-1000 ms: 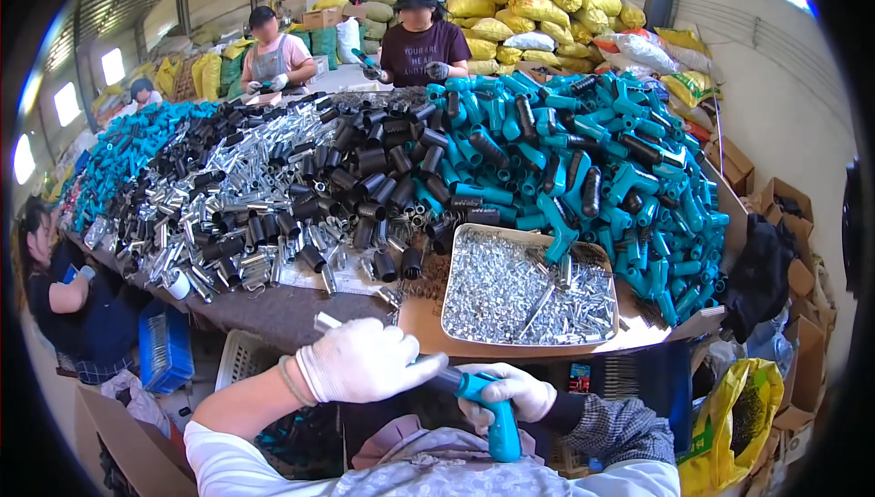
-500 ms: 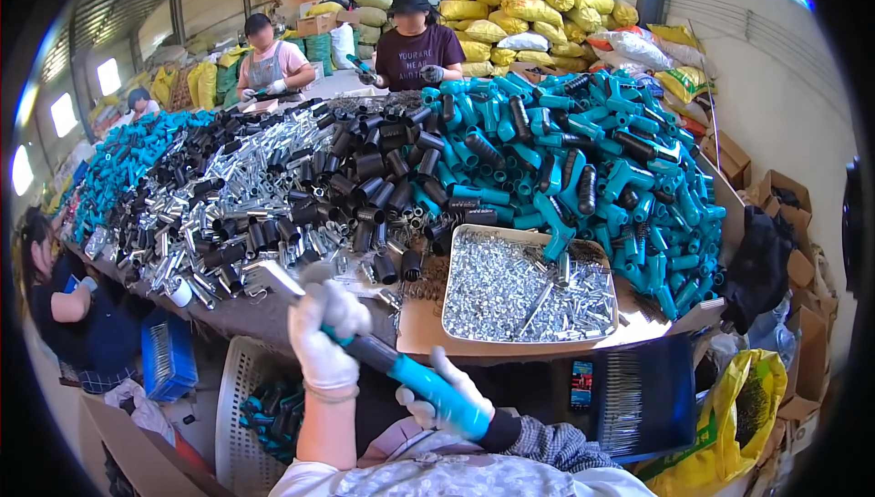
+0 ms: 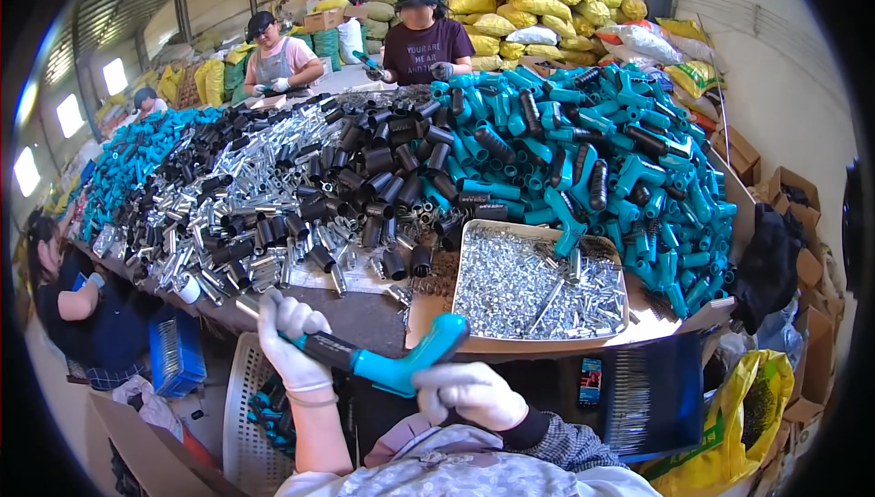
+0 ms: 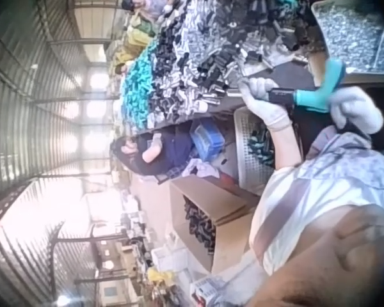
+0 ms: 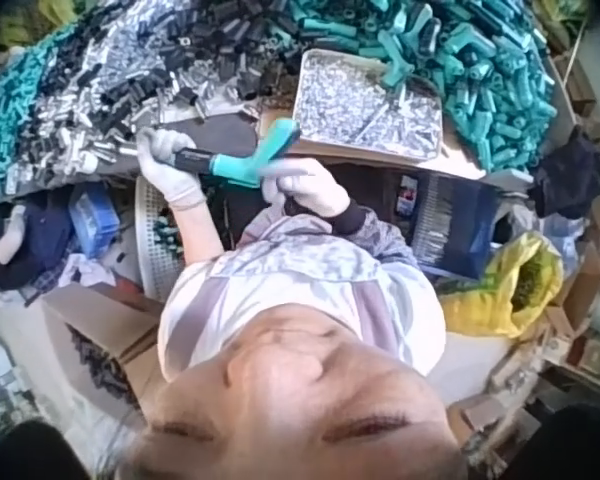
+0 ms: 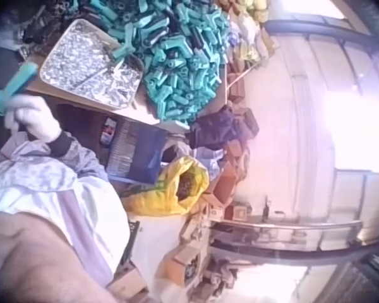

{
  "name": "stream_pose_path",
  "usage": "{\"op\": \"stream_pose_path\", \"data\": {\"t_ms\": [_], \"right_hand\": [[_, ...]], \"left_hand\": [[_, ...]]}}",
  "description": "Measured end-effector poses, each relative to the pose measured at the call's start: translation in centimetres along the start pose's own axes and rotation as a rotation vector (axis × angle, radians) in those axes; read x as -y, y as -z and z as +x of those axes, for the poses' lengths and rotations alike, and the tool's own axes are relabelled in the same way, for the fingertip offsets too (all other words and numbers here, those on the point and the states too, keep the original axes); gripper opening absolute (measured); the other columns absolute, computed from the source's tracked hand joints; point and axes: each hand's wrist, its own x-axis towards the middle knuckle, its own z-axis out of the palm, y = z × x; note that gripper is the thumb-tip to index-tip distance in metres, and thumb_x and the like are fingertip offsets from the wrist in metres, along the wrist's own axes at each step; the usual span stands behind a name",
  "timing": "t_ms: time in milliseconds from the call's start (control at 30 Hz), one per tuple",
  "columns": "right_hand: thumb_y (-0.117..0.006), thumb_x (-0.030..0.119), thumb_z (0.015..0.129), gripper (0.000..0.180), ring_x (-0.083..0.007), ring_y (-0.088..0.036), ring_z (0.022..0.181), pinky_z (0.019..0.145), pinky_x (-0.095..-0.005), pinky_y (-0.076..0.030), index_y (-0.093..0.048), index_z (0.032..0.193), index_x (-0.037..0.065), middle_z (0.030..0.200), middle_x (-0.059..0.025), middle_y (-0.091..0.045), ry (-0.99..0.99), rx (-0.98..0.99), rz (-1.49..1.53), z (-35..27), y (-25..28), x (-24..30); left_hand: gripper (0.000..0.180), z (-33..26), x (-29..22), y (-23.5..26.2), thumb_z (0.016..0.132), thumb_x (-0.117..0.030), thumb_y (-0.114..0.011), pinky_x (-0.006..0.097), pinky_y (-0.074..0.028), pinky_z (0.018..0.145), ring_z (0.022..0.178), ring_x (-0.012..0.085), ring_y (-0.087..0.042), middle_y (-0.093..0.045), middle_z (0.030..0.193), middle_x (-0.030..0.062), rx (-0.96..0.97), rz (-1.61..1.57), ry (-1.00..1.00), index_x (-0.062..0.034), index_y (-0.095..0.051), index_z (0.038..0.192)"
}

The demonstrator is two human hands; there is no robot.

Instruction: Assembling small hardware components using metal pins, springs, and plastic handles.

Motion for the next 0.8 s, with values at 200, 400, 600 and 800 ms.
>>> {"op": "stream_pose_path", "data": {"t_ms": [200,400,600,800], "right_hand": [[-0.046,0.009,0.101,0.029,-0.0162,-0.06,0.071,0.071,-0.0314,-0.053,-0.067,0.12,0.001,0.082,-0.0116,-0.066,-0.175,0.154,-0.779,0.2,0.5,-1.2],[-0.047,0.007,0.098,0.043,-0.0155,-0.063,0.074,0.072,-0.0315,-0.054,-0.057,0.139,0.0,0.085,-0.0105,-0.066,-0.273,-0.314,-0.795,1.2,0.1,3.4],[-0.051,0.008,0.099,0.041,-0.0235,-0.064,0.072,0.071,-0.0331,-0.053,-0.057,0.139,0.003,0.078,-0.0105,-0.062,-0.105,-0.071,-0.723,0.1,-1.7,4.0],[-0.052,0.005,0.09,0.042,-0.0335,-0.068,0.074,0.07,-0.0407,-0.055,-0.06,0.132,0.008,0.083,-0.0194,-0.067,-0.153,0.122,-1.063,0.6,-0.9,1.2]], "left_hand": [[0.019,-0.2,-0.6,-1.2,0.106,-0.025,-0.053,0.024,-0.022,0.05,0.051,0.0022,-0.023,-0.024,0.064,-0.0102,0.126,-0.051,-0.064,-0.0101,-0.062,0.1],[0.019,-0.6,-0.3,-1.1,0.105,-0.025,-0.055,0.024,-0.022,0.05,0.051,0.0022,-0.024,-0.028,0.065,-0.0101,0.221,0.063,-0.036,-0.0091,-0.065,0.11],[0.016,0.8,-0.3,-1.8,0.106,-0.024,-0.055,0.023,-0.023,0.051,0.051,0.0023,-0.024,-0.026,0.064,-0.0101,0.087,-0.027,-0.098,-0.0101,-0.059,0.098],[0.019,-0.2,-0.5,-0.5,0.106,-0.023,-0.054,0.024,-0.024,0.052,0.051,0.0025,-0.025,-0.027,0.065,-0.0104,0.191,-0.1,-0.001,-0.009,-0.066,0.109]]}}
